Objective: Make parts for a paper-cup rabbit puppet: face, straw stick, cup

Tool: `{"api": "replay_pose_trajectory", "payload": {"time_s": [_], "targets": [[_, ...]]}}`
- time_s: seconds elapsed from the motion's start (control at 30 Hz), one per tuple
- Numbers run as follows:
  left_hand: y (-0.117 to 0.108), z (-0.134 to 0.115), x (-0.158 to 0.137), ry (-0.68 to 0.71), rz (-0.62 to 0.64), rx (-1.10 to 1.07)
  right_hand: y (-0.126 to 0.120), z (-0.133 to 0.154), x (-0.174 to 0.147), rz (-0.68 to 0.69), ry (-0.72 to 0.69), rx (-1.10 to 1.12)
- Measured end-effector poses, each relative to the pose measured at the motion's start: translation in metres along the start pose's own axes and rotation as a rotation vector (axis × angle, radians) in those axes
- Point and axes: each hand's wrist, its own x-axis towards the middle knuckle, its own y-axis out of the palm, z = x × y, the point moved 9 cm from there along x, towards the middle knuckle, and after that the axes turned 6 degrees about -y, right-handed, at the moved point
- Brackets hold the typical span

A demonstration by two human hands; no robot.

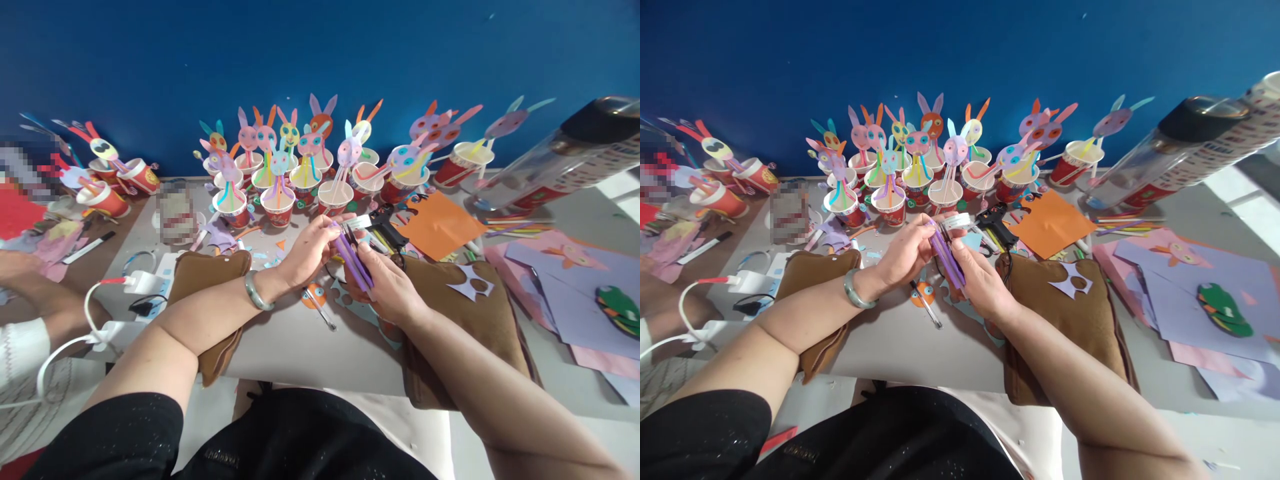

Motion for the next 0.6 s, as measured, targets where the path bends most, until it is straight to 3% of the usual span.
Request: {"api": "replay_pose_trajectory", "payload": {"time_s": [0.27,0.6], "targets": [[-0.005,0.001,0.002,-0.028,-0.029,0.069,0.012,0.006,0.001,0.098,0.136,0.244],[-0.004,-0.001,0.003,0.003,0.014,0.109,0.015,0.006,0.003,0.231,0.195,0.328]]}}
